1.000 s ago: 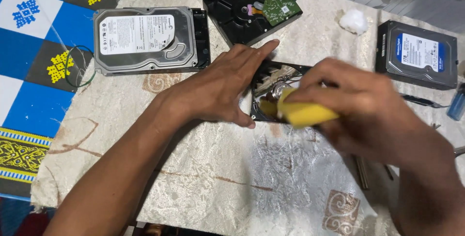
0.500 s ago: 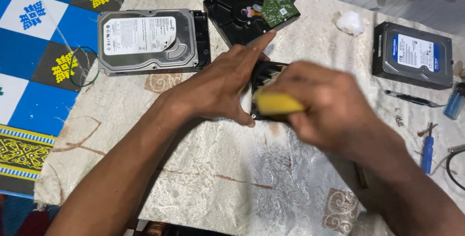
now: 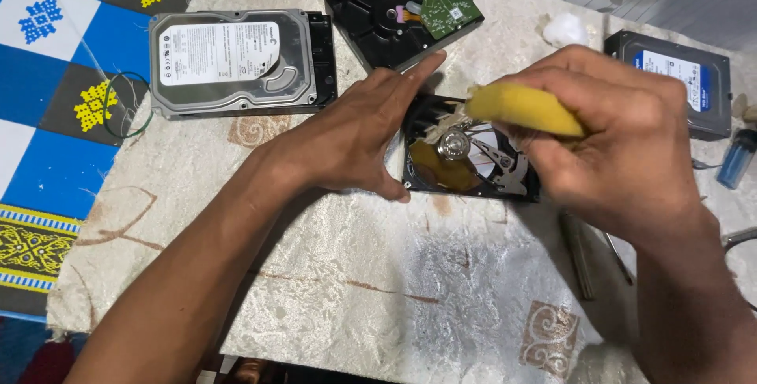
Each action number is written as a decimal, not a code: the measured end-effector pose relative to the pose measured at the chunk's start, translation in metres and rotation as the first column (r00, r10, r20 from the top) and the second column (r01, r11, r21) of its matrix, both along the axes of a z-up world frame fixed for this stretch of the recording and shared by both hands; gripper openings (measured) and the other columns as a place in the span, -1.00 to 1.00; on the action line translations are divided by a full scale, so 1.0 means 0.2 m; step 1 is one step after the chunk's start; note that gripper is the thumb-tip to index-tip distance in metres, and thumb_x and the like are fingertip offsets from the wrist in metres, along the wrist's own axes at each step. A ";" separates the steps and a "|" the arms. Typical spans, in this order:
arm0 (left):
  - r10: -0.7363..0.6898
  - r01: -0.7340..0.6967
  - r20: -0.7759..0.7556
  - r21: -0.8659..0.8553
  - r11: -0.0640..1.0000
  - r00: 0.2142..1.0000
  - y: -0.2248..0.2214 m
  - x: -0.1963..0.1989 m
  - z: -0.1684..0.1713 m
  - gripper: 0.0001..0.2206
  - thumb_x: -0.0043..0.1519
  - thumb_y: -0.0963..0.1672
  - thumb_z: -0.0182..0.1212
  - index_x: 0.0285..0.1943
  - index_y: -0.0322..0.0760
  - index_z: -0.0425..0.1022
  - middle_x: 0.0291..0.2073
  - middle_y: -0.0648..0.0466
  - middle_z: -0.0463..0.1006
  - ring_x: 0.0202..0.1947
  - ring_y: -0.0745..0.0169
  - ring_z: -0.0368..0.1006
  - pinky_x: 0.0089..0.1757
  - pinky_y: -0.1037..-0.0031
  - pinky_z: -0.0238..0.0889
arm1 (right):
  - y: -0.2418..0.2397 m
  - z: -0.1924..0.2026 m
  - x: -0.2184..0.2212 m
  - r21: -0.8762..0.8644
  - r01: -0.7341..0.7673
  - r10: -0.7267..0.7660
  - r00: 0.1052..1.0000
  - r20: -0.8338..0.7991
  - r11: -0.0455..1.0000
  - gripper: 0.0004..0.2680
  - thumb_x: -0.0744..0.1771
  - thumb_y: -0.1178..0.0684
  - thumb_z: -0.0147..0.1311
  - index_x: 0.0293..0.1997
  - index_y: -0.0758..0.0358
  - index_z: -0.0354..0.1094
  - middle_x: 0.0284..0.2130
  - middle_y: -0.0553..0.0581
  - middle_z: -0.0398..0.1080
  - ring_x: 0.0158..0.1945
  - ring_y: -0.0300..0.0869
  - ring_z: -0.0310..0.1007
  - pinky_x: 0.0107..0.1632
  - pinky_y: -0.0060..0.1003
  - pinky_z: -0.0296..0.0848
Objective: Cleaning the internal components of a hard drive with a sponge and reassembling the top cover.
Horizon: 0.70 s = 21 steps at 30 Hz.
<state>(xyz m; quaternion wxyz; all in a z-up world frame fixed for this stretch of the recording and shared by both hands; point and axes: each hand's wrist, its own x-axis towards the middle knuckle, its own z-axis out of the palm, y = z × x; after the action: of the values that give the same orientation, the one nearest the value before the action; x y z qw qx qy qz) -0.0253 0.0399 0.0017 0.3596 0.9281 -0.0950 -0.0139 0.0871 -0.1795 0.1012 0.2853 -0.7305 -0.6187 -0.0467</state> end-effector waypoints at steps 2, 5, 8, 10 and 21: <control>0.010 -0.010 -0.008 0.007 1.000 1.000 -0.01 0.00 0.03 0.42 -0.19 -0.05 0.80 0.59 -0.15 -0.56 0.51 -0.33 0.01 0.30 -0.30 0.09 0.23 0.04 0.01 | 0.01 -0.07 -0.01 -0.046 0.012 -0.009 0.999 0.052 0.999 -0.83 0.31 0.42 0.15 -0.03 0.54 0.55 -0.29 0.33 0.51 -0.35 -0.08 0.47 -0.43 -0.37 0.45; 0.016 -0.016 -0.033 -0.008 1.000 0.999 -0.02 -0.01 0.05 0.40 -0.19 -0.07 0.77 0.60 -0.20 -0.54 0.37 -0.34 0.22 0.16 -0.19 0.22 0.13 0.07 0.16 | 0.06 -0.22 -0.07 -0.233 0.059 -0.026 0.989 0.143 0.971 -0.78 0.28 0.32 0.16 0.01 0.40 0.55 -0.26 0.28 0.50 -0.33 -0.06 0.51 -0.44 -0.33 0.58; 0.006 -0.006 -0.017 -0.013 1.000 1.000 -0.02 -0.01 0.04 0.35 -0.13 -0.01 0.72 0.60 -0.24 -0.52 0.25 -0.27 0.32 0.08 -0.14 0.24 0.08 0.11 0.20 | 0.10 -0.27 -0.12 -0.445 0.010 -0.017 1.000 -0.013 0.895 -0.76 0.25 0.24 0.15 0.00 0.25 0.54 -0.22 0.19 0.53 -0.29 -0.08 0.56 -0.32 -0.31 0.65; 0.001 -0.001 0.010 -0.005 1.000 1.000 -0.01 -0.01 0.03 0.31 -0.06 0.05 0.67 0.60 -0.26 -0.51 0.19 -0.21 0.35 0.01 -0.07 0.25 0.03 0.17 0.25 | 0.10 -0.22 -0.10 -0.506 -0.096 -0.017 0.977 -0.215 0.857 -0.78 0.27 0.24 0.09 -0.03 0.17 0.55 -0.23 0.13 0.55 -0.30 -0.12 0.56 -0.28 -0.33 0.63; 0.025 -0.027 -0.074 -0.024 0.999 0.997 -0.02 -0.01 0.06 0.38 -0.17 -0.08 0.76 0.60 -0.15 -0.55 0.44 -0.31 0.21 0.31 -0.33 0.11 0.27 -0.06 -0.08 | 0.17 -0.28 -0.11 -0.452 0.126 -0.113 0.992 0.056 0.883 -0.82 0.30 0.28 0.07 -0.07 0.29 0.54 -0.40 0.17 0.47 -0.54 -0.08 0.52 -0.61 -0.29 0.60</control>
<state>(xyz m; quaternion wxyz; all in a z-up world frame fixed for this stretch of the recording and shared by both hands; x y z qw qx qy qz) -0.0266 0.0364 0.0129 0.3748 0.9235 -0.0696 -0.0421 0.0651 -0.1456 0.0450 0.0947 -0.8129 -0.5702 0.0714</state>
